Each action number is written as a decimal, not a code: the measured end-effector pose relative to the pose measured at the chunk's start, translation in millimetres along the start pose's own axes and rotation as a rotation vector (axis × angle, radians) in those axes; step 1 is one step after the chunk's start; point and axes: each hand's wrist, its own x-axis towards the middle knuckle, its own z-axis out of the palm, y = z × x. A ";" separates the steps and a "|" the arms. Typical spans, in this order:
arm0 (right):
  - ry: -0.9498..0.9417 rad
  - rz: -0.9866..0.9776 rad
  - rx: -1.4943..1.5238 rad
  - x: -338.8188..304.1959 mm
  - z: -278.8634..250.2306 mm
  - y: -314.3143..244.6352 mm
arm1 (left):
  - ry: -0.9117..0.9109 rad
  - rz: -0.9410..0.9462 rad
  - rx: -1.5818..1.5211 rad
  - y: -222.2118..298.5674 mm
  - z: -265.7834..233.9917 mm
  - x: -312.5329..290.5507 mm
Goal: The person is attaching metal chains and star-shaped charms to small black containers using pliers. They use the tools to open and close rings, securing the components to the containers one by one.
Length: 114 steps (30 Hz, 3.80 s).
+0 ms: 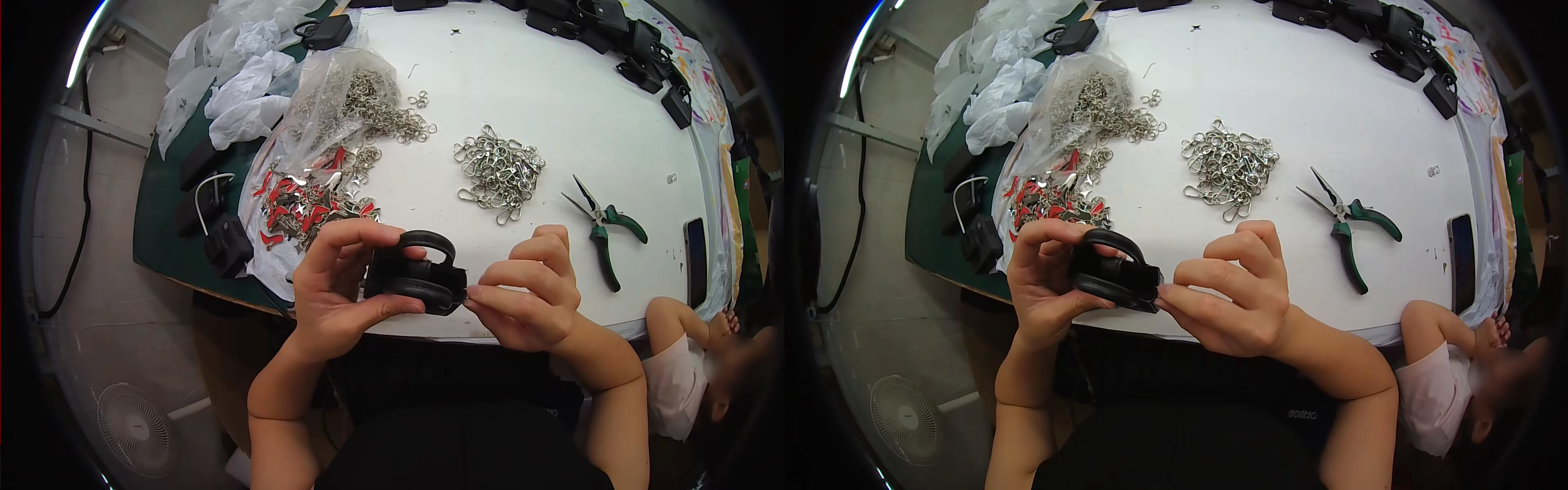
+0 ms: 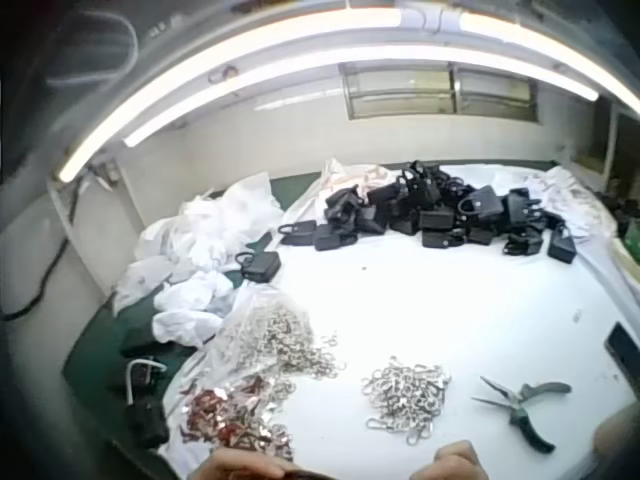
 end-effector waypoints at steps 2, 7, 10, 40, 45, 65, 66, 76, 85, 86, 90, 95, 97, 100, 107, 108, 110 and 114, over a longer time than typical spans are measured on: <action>-0.014 0.029 -0.002 1.8 1.8 -3.2 | -0.016 0.043 0.010 -4.9 -2.0 -3.1; -0.042 0.123 0.063 2.3 2.2 -0.6 | 0.050 -0.050 0.294 0.0 -12.9 -24.1; -0.057 0.122 0.042 3.0 -5.9 0.0 | -0.219 -0.084 1.121 8.8 -33.5 -37.6; -0.066 -0.013 0.097 -19.6 4.6 -5.6 | -0.433 0.193 1.455 75.9 -23.4 -4.9; -0.032 -0.001 0.052 -20.2 7.0 -8.6 | -0.442 0.220 1.504 78.4 -20.5 -3.7; -0.456 0.839 -0.674 -81.0 -122.7 35.3 | -0.414 0.156 1.428 82.1 -47.2 6.2; -0.457 0.836 -0.667 -72.3 -121.6 27.9 | -0.417 0.185 1.448 83.7 -45.5 6.5; -0.561 0.380 -0.390 7.8 -82.4 -52.9 | -0.440 0.261 1.435 87.7 -49.9 6.0; -0.609 0.457 -0.286 12.2 -81.3 -59.8 | -0.429 0.338 1.444 88.7 -49.5 2.3; -0.605 0.479 -0.244 10.9 -80.6 -59.5 | -0.429 0.336 1.446 88.7 -48.6 1.4; -0.605 0.532 -0.203 7.5 -79.6 -61.0 | -0.377 0.448 1.508 90.2 -46.7 0.1; -0.599 0.573 -0.164 8.5 -81.7 -63.1 | -0.357 0.503 1.536 91.0 -47.0 -1.1; -0.599 0.597 -0.142 6.6 -81.5 -62.6 | -0.344 0.519 1.542 89.5 -47.0 -1.8; -0.597 0.607 -0.142 6.5 -82.0 -62.6 | -0.335 0.515 1.549 89.7 -45.6 -2.6; -0.573 0.506 -0.292 11.8 -79.7 -61.0 | -0.304 0.413 1.507 88.8 -39.7 -3.5; -0.573 0.505 -0.292 9.9 -79.6 -58.7 | -0.322 0.317 1.478 89.0 -37.4 -3.1; -0.577 0.471 -0.264 2.2 -79.8 -52.4 | -0.340 0.220 1.447 88.9 -36.4 -3.6; -0.590 0.489 -0.289 -8.5 -87.5 -46.2 | -0.241 0.116 1.342 66.6 -50.0 -13.1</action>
